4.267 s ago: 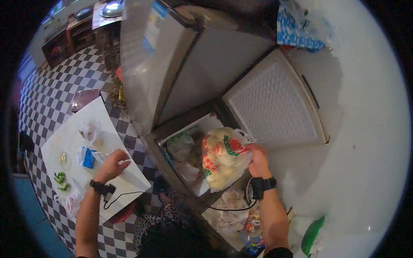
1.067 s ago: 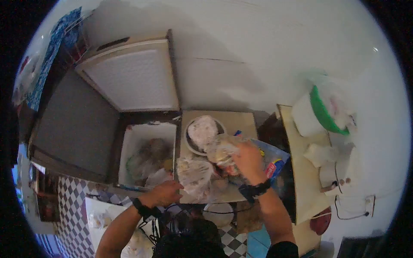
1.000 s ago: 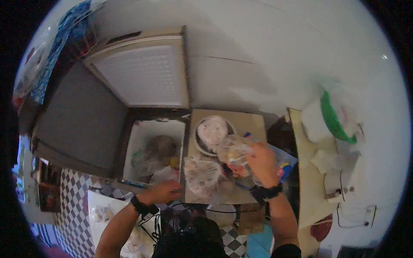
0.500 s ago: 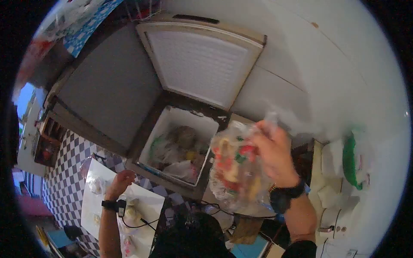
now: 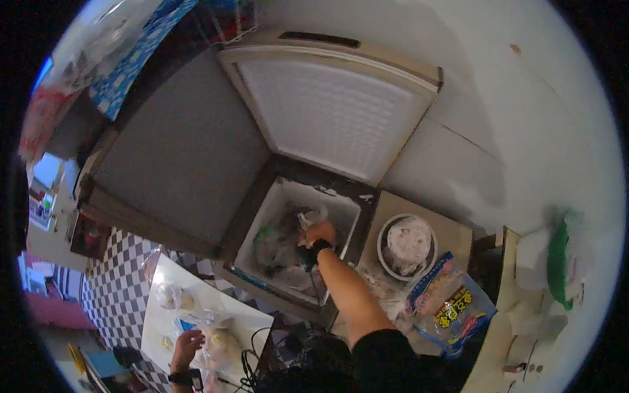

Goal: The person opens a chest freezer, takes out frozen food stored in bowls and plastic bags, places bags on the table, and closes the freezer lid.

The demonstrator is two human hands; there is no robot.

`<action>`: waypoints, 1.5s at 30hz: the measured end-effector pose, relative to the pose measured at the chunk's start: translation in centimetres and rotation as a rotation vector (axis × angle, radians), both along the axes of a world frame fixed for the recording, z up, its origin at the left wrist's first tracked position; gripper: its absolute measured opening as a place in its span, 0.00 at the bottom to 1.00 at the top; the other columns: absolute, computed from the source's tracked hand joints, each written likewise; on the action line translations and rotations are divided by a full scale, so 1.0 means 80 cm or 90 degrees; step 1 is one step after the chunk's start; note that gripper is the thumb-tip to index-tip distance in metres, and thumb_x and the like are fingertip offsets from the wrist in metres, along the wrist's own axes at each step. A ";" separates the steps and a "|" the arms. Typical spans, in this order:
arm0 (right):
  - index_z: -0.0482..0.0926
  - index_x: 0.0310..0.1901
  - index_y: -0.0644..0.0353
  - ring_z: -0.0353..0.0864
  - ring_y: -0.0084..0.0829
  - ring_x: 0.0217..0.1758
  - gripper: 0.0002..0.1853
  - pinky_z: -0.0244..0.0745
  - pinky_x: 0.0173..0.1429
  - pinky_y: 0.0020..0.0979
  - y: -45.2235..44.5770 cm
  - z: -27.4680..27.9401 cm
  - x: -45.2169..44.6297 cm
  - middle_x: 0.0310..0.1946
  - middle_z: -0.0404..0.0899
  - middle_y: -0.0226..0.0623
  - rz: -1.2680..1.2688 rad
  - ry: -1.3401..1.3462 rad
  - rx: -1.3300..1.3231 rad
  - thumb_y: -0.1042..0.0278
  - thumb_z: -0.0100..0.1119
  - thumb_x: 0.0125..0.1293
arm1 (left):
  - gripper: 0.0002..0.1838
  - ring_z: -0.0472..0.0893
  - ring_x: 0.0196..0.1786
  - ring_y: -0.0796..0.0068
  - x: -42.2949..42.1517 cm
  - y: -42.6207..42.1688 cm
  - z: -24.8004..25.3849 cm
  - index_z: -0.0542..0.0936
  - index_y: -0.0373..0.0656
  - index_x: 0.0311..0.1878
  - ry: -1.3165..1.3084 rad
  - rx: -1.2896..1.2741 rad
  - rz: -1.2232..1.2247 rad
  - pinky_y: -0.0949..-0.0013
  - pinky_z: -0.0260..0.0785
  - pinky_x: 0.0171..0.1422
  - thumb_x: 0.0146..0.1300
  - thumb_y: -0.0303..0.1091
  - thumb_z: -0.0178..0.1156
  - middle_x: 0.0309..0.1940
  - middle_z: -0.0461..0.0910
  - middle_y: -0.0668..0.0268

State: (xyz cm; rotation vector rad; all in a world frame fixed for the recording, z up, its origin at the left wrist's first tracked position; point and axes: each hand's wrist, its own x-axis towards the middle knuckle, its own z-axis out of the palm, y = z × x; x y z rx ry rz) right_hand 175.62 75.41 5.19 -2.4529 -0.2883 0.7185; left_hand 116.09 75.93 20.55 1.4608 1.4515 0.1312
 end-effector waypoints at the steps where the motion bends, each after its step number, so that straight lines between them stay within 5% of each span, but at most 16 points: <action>1: 0.89 0.41 0.64 0.92 0.43 0.38 0.13 0.86 0.39 0.41 0.001 -0.027 0.016 0.37 0.90 0.47 0.124 -0.105 -0.084 0.61 0.68 0.64 | 0.18 0.86 0.42 0.71 -0.005 -0.002 0.009 0.83 0.33 0.56 -0.001 -0.019 0.010 0.67 0.79 0.44 0.70 0.36 0.68 0.44 0.87 0.59; 2: 0.89 0.41 0.63 0.92 0.44 0.38 0.13 0.86 0.38 0.41 0.002 -0.056 0.031 0.37 0.90 0.45 0.233 -0.227 -0.170 0.60 0.69 0.63 | 0.18 0.86 0.42 0.71 -0.002 -0.004 0.014 0.83 0.33 0.57 -0.005 -0.040 0.021 0.68 0.79 0.44 0.70 0.36 0.68 0.45 0.87 0.59; 4: 0.91 0.41 0.53 0.90 0.35 0.45 0.12 0.83 0.46 0.42 0.001 -0.092 0.052 0.35 0.89 0.36 0.536 0.002 -0.316 0.56 0.71 0.62 | 0.18 0.87 0.43 0.71 -0.001 0.002 0.008 0.83 0.34 0.57 -0.018 -0.066 0.022 0.68 0.79 0.44 0.70 0.36 0.68 0.45 0.87 0.59; 5: 0.91 0.41 0.53 0.90 0.35 0.45 0.12 0.83 0.46 0.42 -0.010 -0.096 0.041 0.35 0.89 0.36 0.527 0.011 -0.327 0.56 0.71 0.62 | 0.19 0.87 0.43 0.71 -0.004 0.002 0.005 0.83 0.34 0.57 -0.025 -0.087 0.039 0.68 0.80 0.44 0.70 0.36 0.69 0.45 0.87 0.59; 9: 0.86 0.49 0.56 0.89 0.45 0.43 0.20 0.82 0.45 0.46 -0.072 0.097 -0.008 0.36 0.88 0.41 0.211 0.027 0.246 0.52 0.71 0.61 | 0.18 0.86 0.43 0.71 0.022 0.027 -0.032 0.83 0.34 0.55 -0.022 -0.057 -0.076 0.68 0.80 0.42 0.69 0.36 0.69 0.49 0.86 0.58; 14: 0.83 0.57 0.60 0.87 0.53 0.46 0.26 0.81 0.52 0.48 -0.231 0.280 0.055 0.40 0.88 0.48 -0.061 -0.528 0.077 0.54 0.74 0.61 | 0.18 0.87 0.44 0.69 0.113 0.044 -0.029 0.81 0.34 0.59 -0.023 0.003 -0.223 0.68 0.80 0.46 0.73 0.37 0.64 0.45 0.87 0.60; 17: 0.85 0.51 0.64 0.87 0.51 0.54 0.30 0.80 0.60 0.47 -0.315 0.267 0.101 0.49 0.88 0.50 -0.170 -0.494 0.028 0.48 0.77 0.56 | 0.17 0.87 0.46 0.67 0.154 0.052 -0.032 0.85 0.35 0.54 -0.033 -0.032 -0.252 0.64 0.79 0.52 0.69 0.37 0.68 0.43 0.89 0.58; 19: 0.86 0.52 0.64 0.87 0.50 0.54 0.32 0.80 0.59 0.45 -0.358 0.247 0.115 0.49 0.88 0.52 -0.020 -0.201 0.169 0.45 0.80 0.54 | 0.16 0.88 0.46 0.65 0.167 0.064 -0.042 0.85 0.36 0.54 -0.032 0.017 -0.323 0.64 0.79 0.53 0.69 0.36 0.68 0.44 0.89 0.57; 25: 0.83 0.56 0.67 0.87 0.45 0.57 0.40 0.79 0.62 0.41 -0.369 0.223 0.147 0.52 0.88 0.51 -0.044 -0.003 0.190 0.49 0.86 0.45 | 0.12 0.88 0.47 0.64 0.210 0.093 -0.048 0.85 0.36 0.50 -0.062 0.087 -0.469 0.63 0.79 0.55 0.68 0.33 0.68 0.43 0.90 0.56; 26: 0.83 0.56 0.67 0.87 0.45 0.57 0.40 0.79 0.62 0.41 -0.362 0.224 0.140 0.52 0.88 0.51 -0.049 -0.003 0.192 0.49 0.86 0.45 | 0.12 0.88 0.47 0.64 0.213 0.095 -0.047 0.85 0.36 0.50 -0.062 0.088 -0.474 0.63 0.79 0.55 0.68 0.33 0.68 0.43 0.90 0.56; 28: 0.82 0.59 0.61 0.87 0.50 0.54 0.41 0.80 0.59 0.43 -0.343 0.225 0.125 0.49 0.88 0.48 -0.049 -0.315 0.143 0.50 0.85 0.42 | 0.12 0.88 0.46 0.65 0.213 0.095 -0.053 0.85 0.36 0.50 -0.011 0.073 -0.422 0.64 0.79 0.54 0.68 0.33 0.68 0.43 0.89 0.56; 31: 0.79 0.62 0.62 0.87 0.50 0.54 0.45 0.80 0.60 0.43 -0.329 0.251 0.123 0.50 0.88 0.48 -0.010 -0.293 0.107 0.52 0.85 0.40 | 0.13 0.88 0.46 0.66 0.193 0.096 -0.069 0.85 0.36 0.51 -0.043 0.093 -0.433 0.63 0.80 0.53 0.68 0.34 0.68 0.44 0.89 0.56; 35: 0.81 0.59 0.61 0.88 0.49 0.53 0.40 0.80 0.59 0.42 -0.296 0.294 0.087 0.49 0.89 0.48 -0.002 -0.232 0.188 0.51 0.84 0.43 | 0.16 0.88 0.47 0.65 0.183 0.077 -0.023 0.85 0.36 0.54 0.032 0.043 -0.364 0.62 0.80 0.53 0.69 0.37 0.68 0.46 0.89 0.57; 37: 0.85 0.53 0.63 0.89 0.48 0.52 0.34 0.81 0.57 0.40 -0.263 0.289 0.061 0.47 0.89 0.49 0.070 -0.041 0.380 0.50 0.82 0.46 | 0.16 0.88 0.46 0.66 0.169 0.080 -0.028 0.85 0.36 0.54 0.044 0.038 -0.355 0.63 0.80 0.53 0.70 0.38 0.68 0.45 0.89 0.58; 45: 0.87 0.48 0.65 0.87 0.57 0.52 0.30 0.82 0.54 0.50 -0.150 0.184 -0.011 0.45 0.88 0.57 0.176 -0.004 0.059 0.41 0.70 0.60 | 0.16 0.87 0.44 0.68 0.160 0.070 -0.021 0.85 0.39 0.54 0.062 0.039 -0.307 0.64 0.79 0.49 0.69 0.37 0.68 0.42 0.90 0.58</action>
